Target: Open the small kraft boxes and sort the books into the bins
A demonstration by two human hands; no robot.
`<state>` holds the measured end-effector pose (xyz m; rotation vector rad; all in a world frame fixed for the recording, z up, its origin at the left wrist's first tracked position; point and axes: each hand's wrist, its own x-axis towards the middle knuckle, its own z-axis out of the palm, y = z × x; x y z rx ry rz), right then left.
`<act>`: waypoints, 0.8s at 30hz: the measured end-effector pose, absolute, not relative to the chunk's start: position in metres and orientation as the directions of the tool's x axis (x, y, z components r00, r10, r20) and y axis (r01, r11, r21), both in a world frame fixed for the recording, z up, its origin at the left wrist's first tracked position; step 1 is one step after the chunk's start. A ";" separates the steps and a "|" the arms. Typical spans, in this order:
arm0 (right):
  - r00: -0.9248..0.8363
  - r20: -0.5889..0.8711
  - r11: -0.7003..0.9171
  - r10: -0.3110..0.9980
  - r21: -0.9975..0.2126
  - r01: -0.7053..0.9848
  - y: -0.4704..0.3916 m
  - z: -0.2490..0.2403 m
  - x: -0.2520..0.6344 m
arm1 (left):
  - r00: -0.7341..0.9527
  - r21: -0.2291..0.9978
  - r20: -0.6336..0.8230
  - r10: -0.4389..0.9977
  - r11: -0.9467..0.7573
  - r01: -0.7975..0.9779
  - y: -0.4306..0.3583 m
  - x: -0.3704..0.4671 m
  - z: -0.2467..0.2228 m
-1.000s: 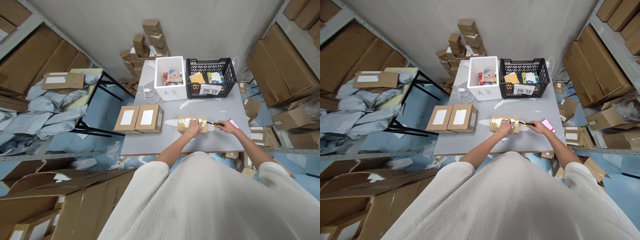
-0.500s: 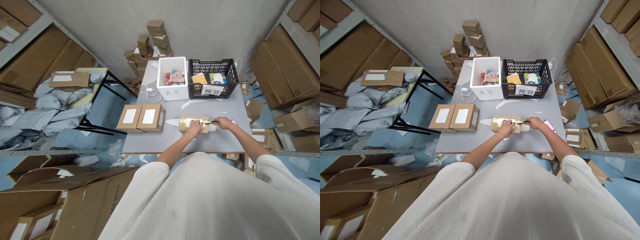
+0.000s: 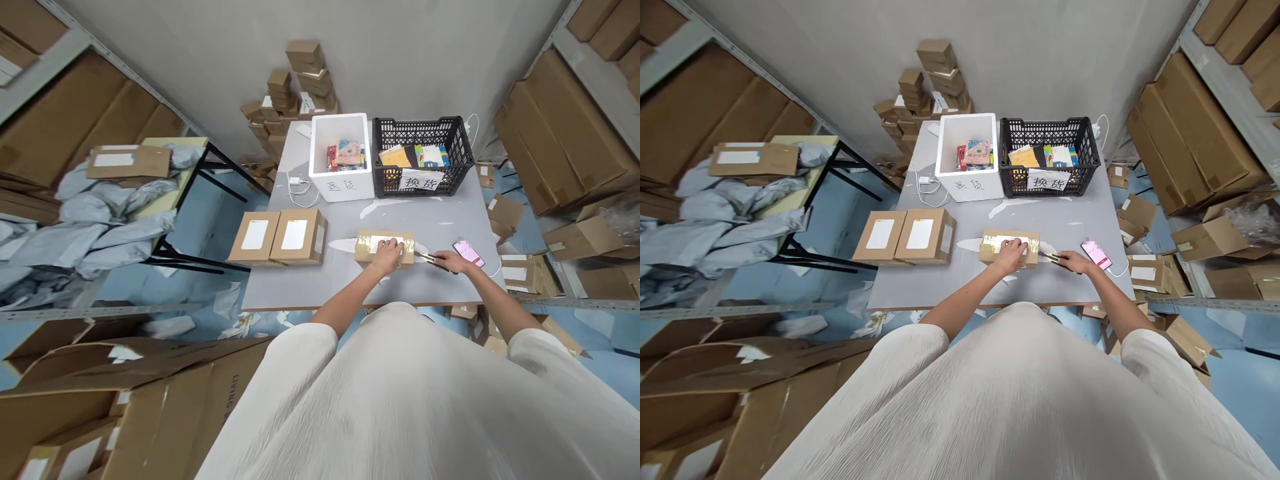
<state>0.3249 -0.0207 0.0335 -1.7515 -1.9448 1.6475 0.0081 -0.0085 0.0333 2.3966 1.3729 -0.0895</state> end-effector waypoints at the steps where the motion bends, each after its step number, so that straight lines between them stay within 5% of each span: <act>1: -0.323 -0.564 -0.232 0.760 -0.699 0.676 -0.024 0.034 0.328 | 0.514 0.298 -0.236 0.825 -0.442 0.846 -0.008 0.008 0.034; 8: -0.206 -0.474 -0.299 0.856 -0.779 0.550 -0.045 0.040 0.336 | 0.446 0.323 -0.099 0.890 -0.395 0.860 0.001 0.009 0.045; 12: -0.204 -0.364 -0.167 0.909 -0.764 0.623 -0.053 0.044 0.324 | 0.449 0.316 -0.068 0.891 -0.407 0.857 0.010 0.014 0.039; 17: -0.302 -0.168 0.157 0.938 -0.573 0.804 -0.056 0.047 0.310 | 0.440 0.337 -0.121 0.890 -0.380 0.861 0.019 0.019 0.026; 24: -0.342 -0.172 0.252 0.924 -0.400 0.881 -0.051 0.045 0.303 | 0.443 0.310 -0.128 0.887 -0.389 0.868 0.017 0.020 0.026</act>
